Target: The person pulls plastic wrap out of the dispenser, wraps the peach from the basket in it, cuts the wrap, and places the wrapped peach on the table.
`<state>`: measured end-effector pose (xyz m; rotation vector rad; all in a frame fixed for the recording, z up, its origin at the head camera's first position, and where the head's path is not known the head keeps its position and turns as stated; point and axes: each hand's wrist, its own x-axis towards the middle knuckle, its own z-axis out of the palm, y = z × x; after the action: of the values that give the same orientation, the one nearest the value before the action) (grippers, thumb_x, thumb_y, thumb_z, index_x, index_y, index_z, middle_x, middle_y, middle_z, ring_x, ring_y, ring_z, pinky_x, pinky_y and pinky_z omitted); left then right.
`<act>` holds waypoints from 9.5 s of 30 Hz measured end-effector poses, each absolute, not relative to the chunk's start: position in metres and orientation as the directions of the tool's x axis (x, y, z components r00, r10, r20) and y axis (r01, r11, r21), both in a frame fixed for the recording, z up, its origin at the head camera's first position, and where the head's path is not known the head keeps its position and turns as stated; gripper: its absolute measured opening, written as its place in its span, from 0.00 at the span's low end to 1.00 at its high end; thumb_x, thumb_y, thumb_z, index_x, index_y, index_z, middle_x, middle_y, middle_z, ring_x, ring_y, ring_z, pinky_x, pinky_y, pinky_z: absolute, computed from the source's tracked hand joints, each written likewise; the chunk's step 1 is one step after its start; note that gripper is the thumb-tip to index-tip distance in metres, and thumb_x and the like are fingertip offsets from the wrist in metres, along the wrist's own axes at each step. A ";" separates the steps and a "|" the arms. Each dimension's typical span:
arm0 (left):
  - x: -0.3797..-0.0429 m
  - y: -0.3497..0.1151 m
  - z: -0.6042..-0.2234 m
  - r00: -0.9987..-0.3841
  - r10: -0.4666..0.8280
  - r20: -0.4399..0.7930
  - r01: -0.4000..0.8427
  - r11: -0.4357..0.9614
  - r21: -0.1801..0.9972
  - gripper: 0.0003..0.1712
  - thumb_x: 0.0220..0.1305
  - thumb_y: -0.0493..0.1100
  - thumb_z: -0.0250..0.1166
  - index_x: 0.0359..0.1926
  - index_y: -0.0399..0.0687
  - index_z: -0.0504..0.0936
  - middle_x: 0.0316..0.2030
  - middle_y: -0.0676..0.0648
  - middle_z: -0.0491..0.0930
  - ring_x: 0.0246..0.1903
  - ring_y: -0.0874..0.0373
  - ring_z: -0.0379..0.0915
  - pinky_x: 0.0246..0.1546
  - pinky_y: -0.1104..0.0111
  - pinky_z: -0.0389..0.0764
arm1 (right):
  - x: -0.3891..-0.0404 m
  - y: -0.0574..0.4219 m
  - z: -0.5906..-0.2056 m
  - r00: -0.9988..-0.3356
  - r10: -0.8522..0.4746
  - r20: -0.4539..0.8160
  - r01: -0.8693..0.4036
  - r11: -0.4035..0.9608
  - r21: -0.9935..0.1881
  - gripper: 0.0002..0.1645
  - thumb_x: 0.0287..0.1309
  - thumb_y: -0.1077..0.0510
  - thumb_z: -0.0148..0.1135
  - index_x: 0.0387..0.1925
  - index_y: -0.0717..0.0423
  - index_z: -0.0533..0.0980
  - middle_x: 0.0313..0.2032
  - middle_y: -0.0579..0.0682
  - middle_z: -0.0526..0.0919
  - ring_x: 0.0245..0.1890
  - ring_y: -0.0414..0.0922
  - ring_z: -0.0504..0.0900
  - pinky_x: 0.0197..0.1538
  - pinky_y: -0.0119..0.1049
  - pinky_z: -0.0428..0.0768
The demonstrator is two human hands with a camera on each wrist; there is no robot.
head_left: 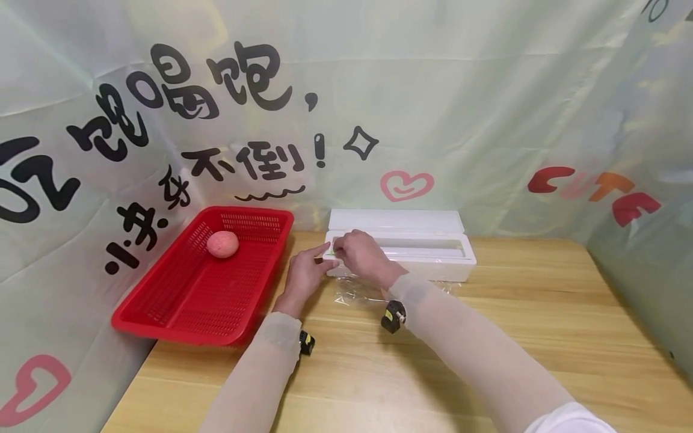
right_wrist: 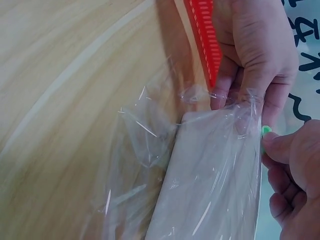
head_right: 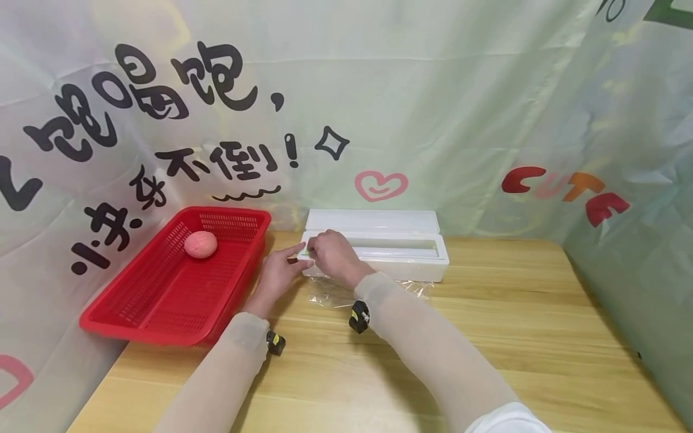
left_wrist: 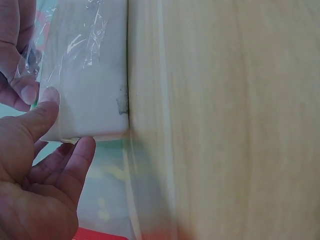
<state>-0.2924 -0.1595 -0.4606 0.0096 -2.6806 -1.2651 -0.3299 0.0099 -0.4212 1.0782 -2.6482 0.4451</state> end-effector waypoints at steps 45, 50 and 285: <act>-0.289 -0.157 -0.458 -0.989 -0.117 0.091 0.003 0.599 0.801 0.34 0.63 0.49 0.77 0.70 0.59 0.80 0.66 0.44 0.81 0.51 0.51 0.82 0.27 0.71 0.76 | -0.325 0.043 -0.415 -0.639 -0.686 0.348 -0.746 0.663 -0.062 0.05 0.66 0.61 0.70 0.41 0.56 0.88 0.36 0.50 0.92 0.38 0.50 0.87 0.51 0.45 0.84; -0.289 -0.157 -0.459 -0.989 -0.117 0.087 0.000 0.598 0.802 0.34 0.63 0.49 0.77 0.70 0.58 0.80 0.66 0.44 0.81 0.51 0.51 0.82 0.28 0.70 0.78 | -0.326 0.049 -0.416 -0.637 -0.685 0.354 -0.747 0.661 -0.067 0.04 0.66 0.61 0.70 0.41 0.55 0.88 0.36 0.50 0.91 0.38 0.50 0.86 0.50 0.44 0.84; -0.290 -0.158 -0.459 -0.989 -0.103 0.102 0.015 0.625 0.780 0.34 0.64 0.51 0.76 0.71 0.61 0.79 0.68 0.43 0.79 0.57 0.48 0.78 0.26 0.66 0.71 | -0.305 0.289 -0.415 -0.614 -0.671 0.415 -0.739 0.674 -0.004 0.09 0.55 0.69 0.75 0.37 0.58 0.86 0.34 0.50 0.87 0.37 0.51 0.83 0.44 0.51 0.83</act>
<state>-0.2904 -0.1581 -0.4587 0.0734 -2.7070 -1.3017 -0.3049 0.2888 -0.4153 1.1062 -2.5078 0.2452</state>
